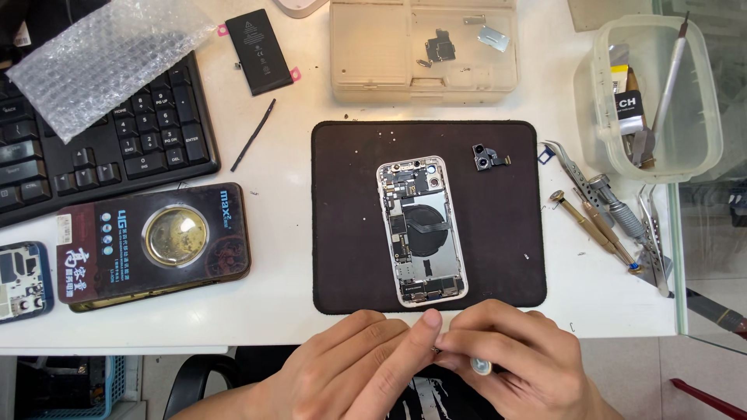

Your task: The person uses a screwdriver to remove screws from the internal frame of a disassembled smartphone. They place the screws into a plastic parts tray and later retrieve a small component from a drawer to continue the repair.

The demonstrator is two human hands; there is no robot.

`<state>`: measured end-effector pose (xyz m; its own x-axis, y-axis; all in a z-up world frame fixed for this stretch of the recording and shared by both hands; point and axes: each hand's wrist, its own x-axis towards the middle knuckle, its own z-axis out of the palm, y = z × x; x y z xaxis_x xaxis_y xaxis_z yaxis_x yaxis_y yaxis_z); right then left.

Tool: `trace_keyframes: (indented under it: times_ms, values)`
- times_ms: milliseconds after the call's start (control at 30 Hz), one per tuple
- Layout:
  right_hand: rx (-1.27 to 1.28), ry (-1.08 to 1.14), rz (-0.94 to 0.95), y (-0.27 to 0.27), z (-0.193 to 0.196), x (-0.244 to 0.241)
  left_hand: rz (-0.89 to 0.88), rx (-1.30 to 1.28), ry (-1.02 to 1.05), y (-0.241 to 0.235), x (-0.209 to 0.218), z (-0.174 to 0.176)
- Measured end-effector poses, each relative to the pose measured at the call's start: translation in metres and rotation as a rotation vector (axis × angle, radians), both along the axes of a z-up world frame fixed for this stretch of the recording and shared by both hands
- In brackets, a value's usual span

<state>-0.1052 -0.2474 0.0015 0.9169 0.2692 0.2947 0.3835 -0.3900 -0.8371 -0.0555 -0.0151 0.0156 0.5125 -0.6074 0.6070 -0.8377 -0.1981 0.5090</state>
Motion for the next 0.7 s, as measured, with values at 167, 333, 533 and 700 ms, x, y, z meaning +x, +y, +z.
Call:
trace_keyframes:
  times_ms: [167, 333, 533, 700]
  values:
    - [-0.027, -0.035, 0.085, -0.002, 0.000, 0.011, -0.029, 0.034, 0.014, 0.000, -0.002, -0.002]
    - [-0.154, -0.162, 0.142, -0.006, -0.004, 0.013, -0.026, 0.033, -0.006, 0.001, 0.002, -0.002]
    - [-0.314, -0.289, 0.105, -0.008, -0.010, 0.035, 0.089, 0.025, 0.056, 0.012, 0.011, -0.014]
    - [-0.330, -0.040, 0.063, 0.000, -0.007, 0.048, 0.152, 0.007, 0.166, 0.014, 0.014, -0.023]
